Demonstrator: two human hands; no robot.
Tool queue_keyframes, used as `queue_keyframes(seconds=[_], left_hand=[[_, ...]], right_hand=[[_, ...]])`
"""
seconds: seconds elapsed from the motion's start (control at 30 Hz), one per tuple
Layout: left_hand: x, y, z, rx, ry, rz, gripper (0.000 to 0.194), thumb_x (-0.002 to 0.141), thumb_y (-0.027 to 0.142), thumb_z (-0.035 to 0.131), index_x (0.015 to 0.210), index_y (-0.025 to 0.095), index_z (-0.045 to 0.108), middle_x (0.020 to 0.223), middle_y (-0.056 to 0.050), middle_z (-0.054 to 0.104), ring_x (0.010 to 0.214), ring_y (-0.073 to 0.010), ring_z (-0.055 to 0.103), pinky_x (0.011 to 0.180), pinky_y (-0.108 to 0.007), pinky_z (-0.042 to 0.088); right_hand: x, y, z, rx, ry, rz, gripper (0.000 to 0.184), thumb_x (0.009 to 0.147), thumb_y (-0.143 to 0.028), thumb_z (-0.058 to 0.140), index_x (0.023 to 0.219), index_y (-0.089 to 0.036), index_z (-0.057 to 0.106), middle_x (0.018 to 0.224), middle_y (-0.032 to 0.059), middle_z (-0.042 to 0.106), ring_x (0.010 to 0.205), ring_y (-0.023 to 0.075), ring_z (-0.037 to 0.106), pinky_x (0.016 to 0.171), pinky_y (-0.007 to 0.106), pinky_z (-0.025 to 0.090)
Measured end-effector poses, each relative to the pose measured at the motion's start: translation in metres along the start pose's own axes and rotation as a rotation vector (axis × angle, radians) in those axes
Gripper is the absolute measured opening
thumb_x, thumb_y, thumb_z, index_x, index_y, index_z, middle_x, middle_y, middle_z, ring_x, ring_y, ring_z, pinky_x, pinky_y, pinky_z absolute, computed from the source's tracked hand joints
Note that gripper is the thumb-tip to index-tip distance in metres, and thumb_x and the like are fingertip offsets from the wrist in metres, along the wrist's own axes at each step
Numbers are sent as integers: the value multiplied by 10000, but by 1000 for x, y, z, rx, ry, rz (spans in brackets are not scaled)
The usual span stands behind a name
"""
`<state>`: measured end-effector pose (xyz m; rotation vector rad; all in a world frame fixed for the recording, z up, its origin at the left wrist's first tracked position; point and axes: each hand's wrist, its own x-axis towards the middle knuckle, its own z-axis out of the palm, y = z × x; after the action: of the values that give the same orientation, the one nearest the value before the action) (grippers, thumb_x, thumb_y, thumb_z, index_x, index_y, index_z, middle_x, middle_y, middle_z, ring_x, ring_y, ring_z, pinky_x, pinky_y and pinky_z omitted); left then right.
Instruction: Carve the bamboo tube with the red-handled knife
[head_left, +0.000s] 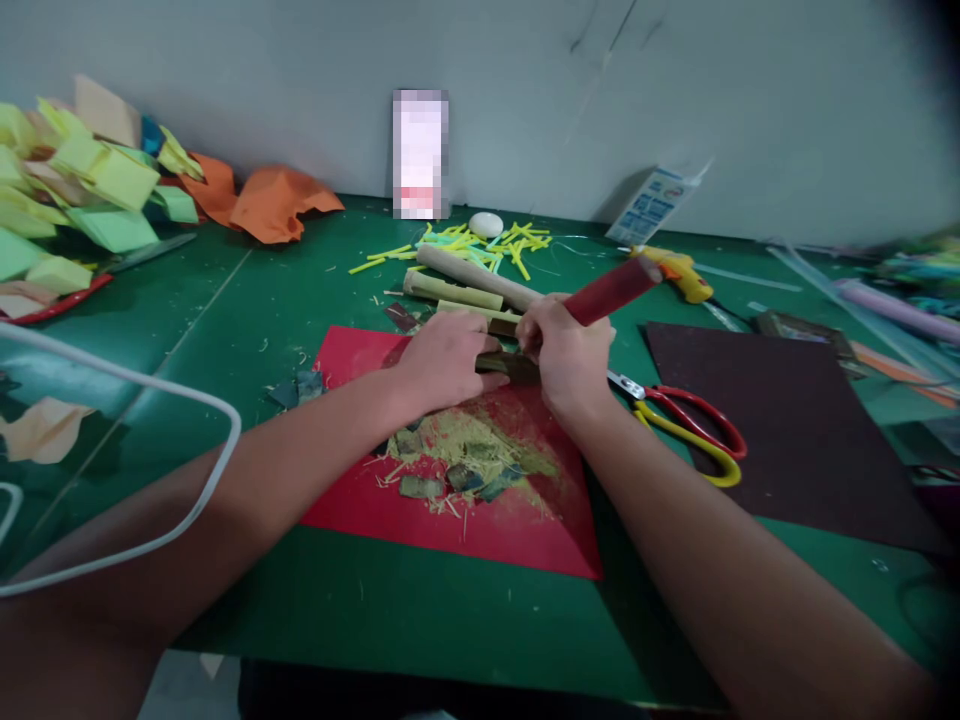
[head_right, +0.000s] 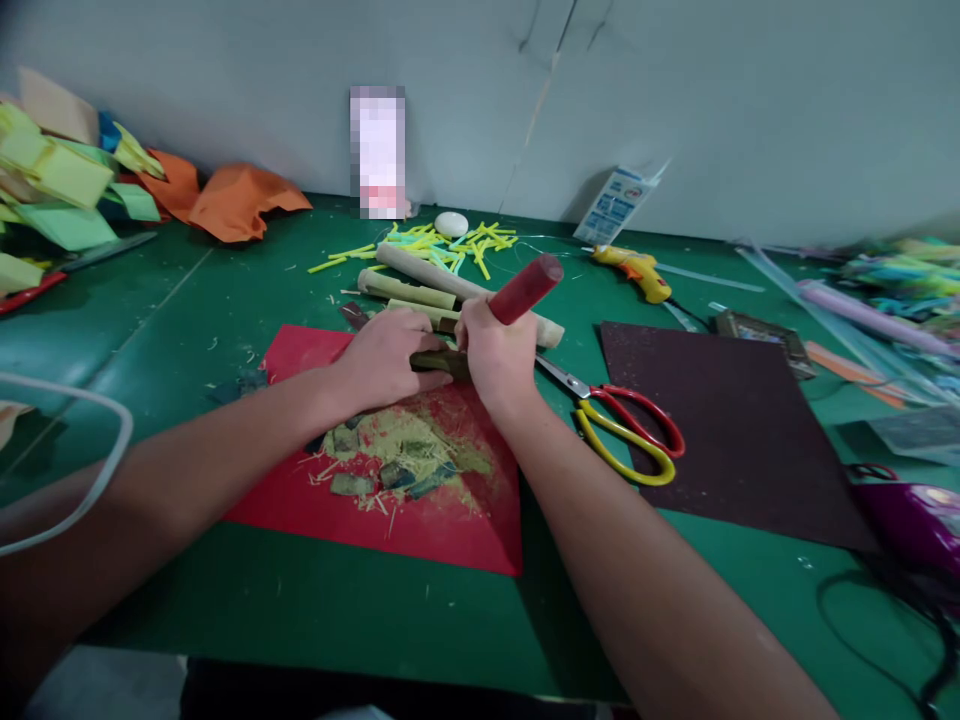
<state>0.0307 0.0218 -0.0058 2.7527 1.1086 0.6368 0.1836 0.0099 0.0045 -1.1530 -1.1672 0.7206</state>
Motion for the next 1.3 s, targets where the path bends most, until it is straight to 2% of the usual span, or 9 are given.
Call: queue_keyframes(seconds=[0.47,0.93,1.3], left_hand=[[1,1,-2,3,-27,-13,342,846,484,695,983,185,788,939,-99,672,935,-282,617,822,-441,493],[1,1,-2,-5,-18,-8,333,845,485,690,958,185,781,937,-91,674,936,-271,609,826,-416,483],[1,2,-3,-14,-33,-4,321,852,470,682,944,179,778,937,-103,662,931,-285,603,807,-443,477]], right_hand=[[0,-6,2,-109,0,15,269,693,-123,514,442,-215,483,425,-43,458,426,70,388,437,221,342],[-1,-3,2,-94,17,16,276,703,-123,522,446,-219,493,442,-35,471,439,84,403,437,235,337],[-5,-8,3,-86,45,4,289,713,-120,516,445,-221,475,450,-32,469,430,82,387,431,239,328]])
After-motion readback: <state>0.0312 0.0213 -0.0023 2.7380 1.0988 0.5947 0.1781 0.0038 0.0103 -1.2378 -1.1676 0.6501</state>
